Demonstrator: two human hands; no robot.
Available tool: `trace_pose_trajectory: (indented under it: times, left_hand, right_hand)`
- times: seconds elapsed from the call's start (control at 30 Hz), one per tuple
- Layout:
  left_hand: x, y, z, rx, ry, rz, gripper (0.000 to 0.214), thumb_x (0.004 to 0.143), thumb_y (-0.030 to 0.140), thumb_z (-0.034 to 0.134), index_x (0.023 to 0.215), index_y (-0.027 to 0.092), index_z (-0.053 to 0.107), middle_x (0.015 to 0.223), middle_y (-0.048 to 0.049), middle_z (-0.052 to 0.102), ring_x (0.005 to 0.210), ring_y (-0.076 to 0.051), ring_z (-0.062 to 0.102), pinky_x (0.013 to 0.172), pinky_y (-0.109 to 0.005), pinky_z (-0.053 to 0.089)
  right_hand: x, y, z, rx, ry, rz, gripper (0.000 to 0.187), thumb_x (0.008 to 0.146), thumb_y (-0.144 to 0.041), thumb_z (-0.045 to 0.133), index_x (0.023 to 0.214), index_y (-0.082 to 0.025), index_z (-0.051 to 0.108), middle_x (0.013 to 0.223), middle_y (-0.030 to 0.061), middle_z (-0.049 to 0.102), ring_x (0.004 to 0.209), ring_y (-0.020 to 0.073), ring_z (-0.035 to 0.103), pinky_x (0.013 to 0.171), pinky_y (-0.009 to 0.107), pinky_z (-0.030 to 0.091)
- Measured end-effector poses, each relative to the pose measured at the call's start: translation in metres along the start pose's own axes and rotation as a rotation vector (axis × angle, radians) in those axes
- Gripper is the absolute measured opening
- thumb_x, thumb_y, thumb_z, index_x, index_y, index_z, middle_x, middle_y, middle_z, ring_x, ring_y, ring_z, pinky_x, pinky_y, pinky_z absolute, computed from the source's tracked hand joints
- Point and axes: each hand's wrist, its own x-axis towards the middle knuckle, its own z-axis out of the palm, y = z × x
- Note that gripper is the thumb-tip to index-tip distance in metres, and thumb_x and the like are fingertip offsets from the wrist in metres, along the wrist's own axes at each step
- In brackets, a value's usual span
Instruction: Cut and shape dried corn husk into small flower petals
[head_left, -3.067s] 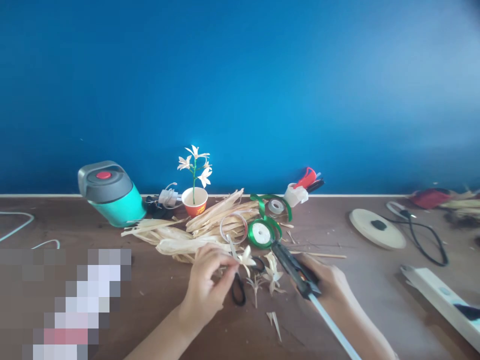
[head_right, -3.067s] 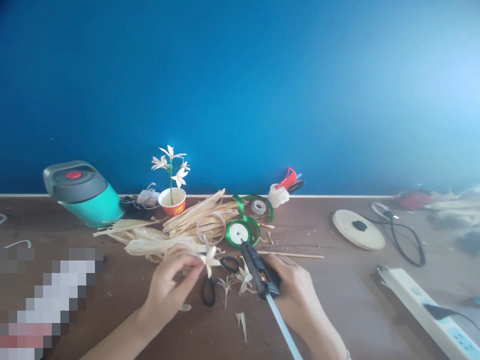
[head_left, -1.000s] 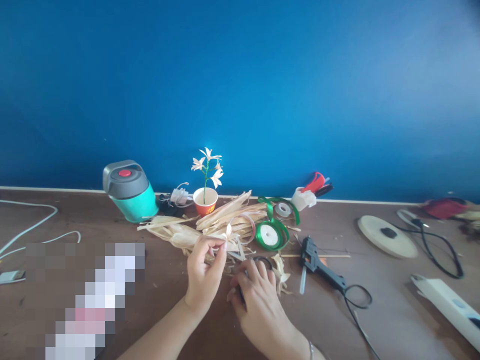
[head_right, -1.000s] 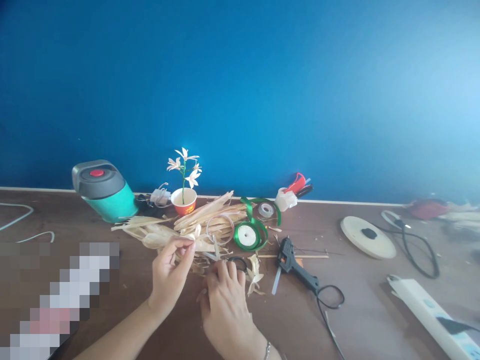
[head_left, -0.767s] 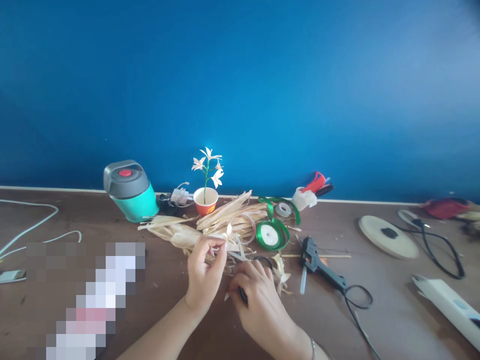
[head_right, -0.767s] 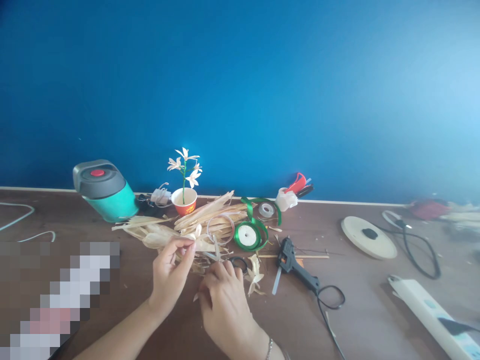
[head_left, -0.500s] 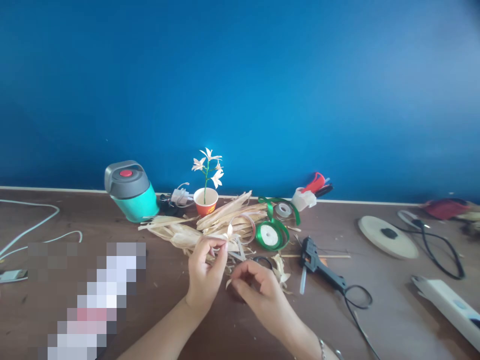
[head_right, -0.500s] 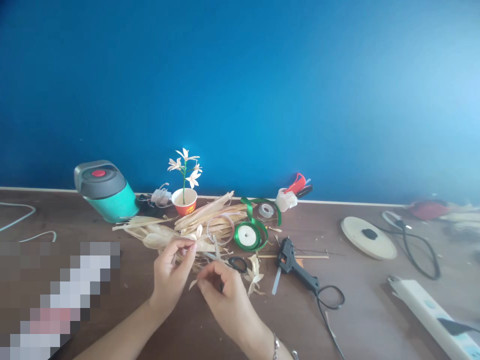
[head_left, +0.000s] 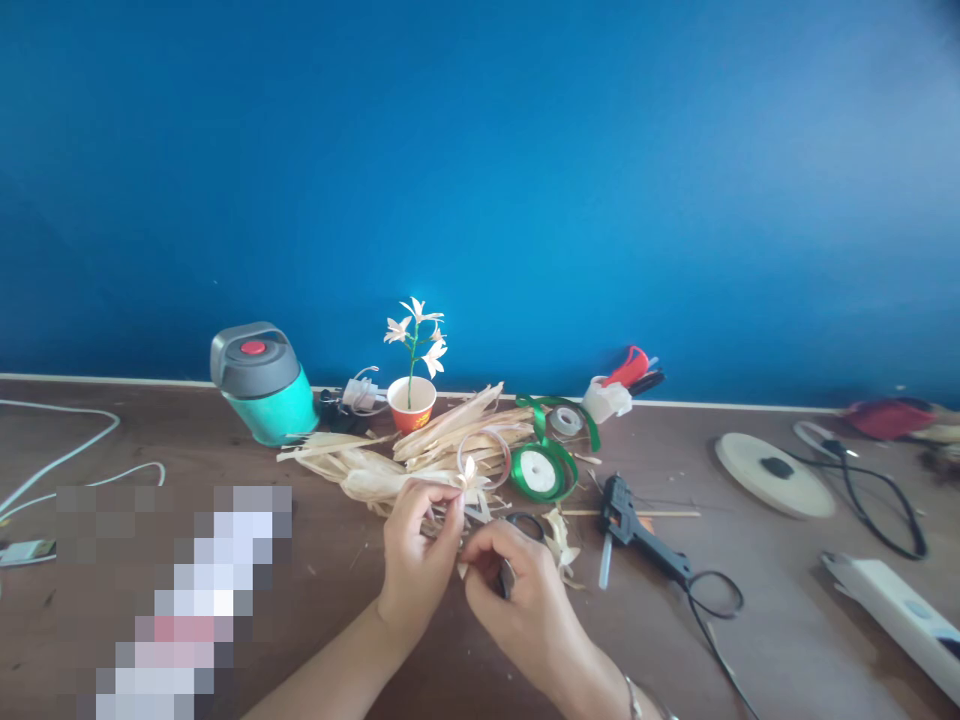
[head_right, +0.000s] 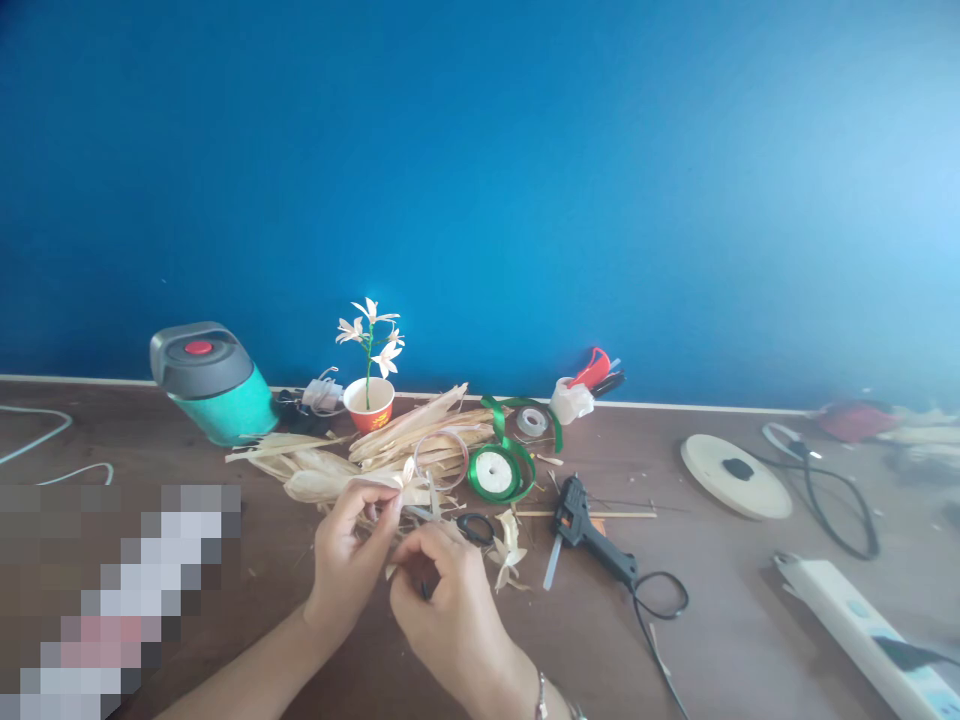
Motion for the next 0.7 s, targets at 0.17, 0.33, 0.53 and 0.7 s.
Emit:
trace_pose_trajectory:
  times: [0.17,0.33,0.53,0.7]
  left_hand:
    - [0.001,0.004,0.001,0.053,-0.01,0.024,0.007,0.083,0.018,0.058,0.076,0.02,0.061,0.074,0.0002,0.063,0.072,-0.015,0.059,0.066,-0.026,0.046]
    - [0.0,0.01,0.003,0.063,-0.035,0.013,0.011,0.08,0.017,0.06,0.07,0.02,0.061,0.069,0.001,0.062,0.069,-0.015,0.059,0.066,-0.026,0.045]
    - [-0.001,0.014,0.002,0.012,-0.061,-0.093,0.012,0.079,0.019,0.06,0.067,0.02,0.062,0.065,0.002,0.062,0.063,-0.014,0.058,0.062,-0.025,0.045]
    - [-0.001,0.016,0.003,-0.026,-0.073,-0.134,0.013,0.08,0.02,0.06,0.067,0.02,0.062,0.066,0.0014,0.063,0.062,-0.014,0.059,0.063,-0.025,0.047]
  right_hand:
    - [0.008,-0.002,-0.015,-0.054,0.152,-0.098,0.014,0.072,-0.007,0.052,0.07,-0.02,0.057,0.065,-0.0015,0.059,0.06,0.013,0.055,0.059,0.024,0.043]
    - [0.021,-0.007,-0.027,-0.146,0.324,-0.335,0.012,0.077,-0.008,0.056,0.076,-0.02,0.06,0.084,0.0036,0.058,0.079,0.0176,0.055,0.074,0.033,0.045]
    - [0.03,0.008,-0.02,-0.172,0.381,-0.381,0.013,0.082,-0.012,0.059,0.081,-0.023,0.066,0.099,0.0062,0.052,0.095,0.0216,0.052,0.076,0.035,0.045]
    - [0.031,0.019,-0.014,-0.14,0.379,-0.381,0.013,0.082,-0.011,0.06,0.083,-0.023,0.065,0.098,0.005,0.051,0.095,0.021,0.053,0.079,0.037,0.045]
